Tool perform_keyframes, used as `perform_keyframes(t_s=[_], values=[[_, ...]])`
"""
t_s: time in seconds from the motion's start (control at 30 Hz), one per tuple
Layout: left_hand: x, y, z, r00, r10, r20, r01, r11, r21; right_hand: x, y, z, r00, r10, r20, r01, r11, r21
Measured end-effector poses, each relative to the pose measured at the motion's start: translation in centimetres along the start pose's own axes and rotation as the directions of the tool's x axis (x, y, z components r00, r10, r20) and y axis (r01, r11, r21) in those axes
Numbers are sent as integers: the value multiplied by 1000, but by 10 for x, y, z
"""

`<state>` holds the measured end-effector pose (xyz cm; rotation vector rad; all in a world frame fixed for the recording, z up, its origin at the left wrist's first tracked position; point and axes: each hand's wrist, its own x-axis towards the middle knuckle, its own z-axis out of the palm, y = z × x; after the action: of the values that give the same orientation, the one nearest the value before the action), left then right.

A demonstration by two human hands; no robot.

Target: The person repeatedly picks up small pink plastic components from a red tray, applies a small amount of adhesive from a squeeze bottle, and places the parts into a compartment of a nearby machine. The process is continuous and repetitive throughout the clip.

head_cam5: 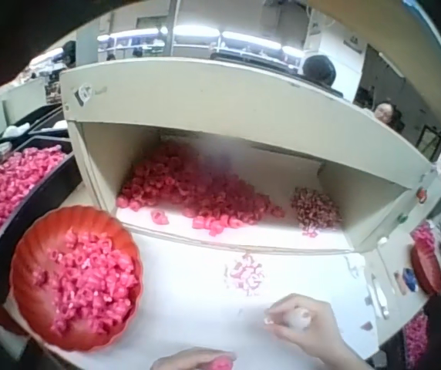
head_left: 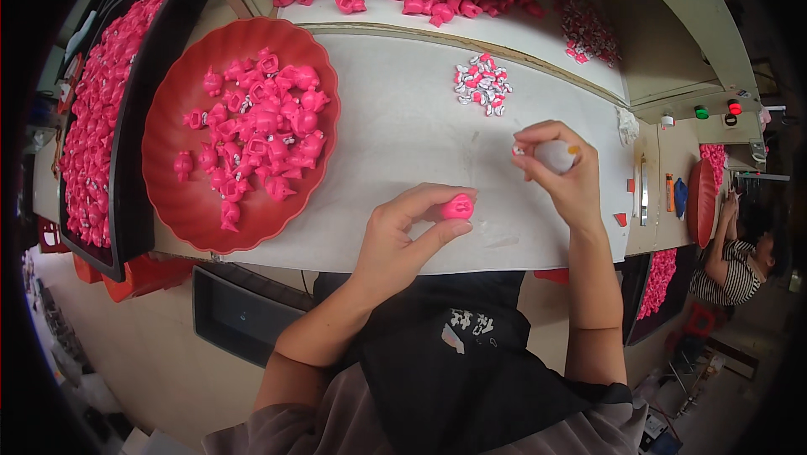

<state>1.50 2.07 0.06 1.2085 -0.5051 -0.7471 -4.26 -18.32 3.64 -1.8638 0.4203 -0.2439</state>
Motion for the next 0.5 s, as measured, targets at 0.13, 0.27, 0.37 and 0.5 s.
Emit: perform_keyframes(t_s=[0.13, 0.27, 0.37, 0.5], values=[[-1, -2, 12, 998, -29, 48, 34, 995, -94, -30, -3, 9, 987, -155, 53, 141, 970, 199], [-3, -2, 22, 994, 96, 52, -99, 994, 52, -45, -4, 15, 942, -323, 93, 311, 943, 119], [-4, 1, 29, 986, 156, 66, -165, 971, 175, -53, -6, 14, 893, -441, 84, 444, 896, -16], [-5, 4, 34, 978, 187, 86, -205, 934, 294, -60, -1, 14, 858, -508, 74, 512, 855, -78]])
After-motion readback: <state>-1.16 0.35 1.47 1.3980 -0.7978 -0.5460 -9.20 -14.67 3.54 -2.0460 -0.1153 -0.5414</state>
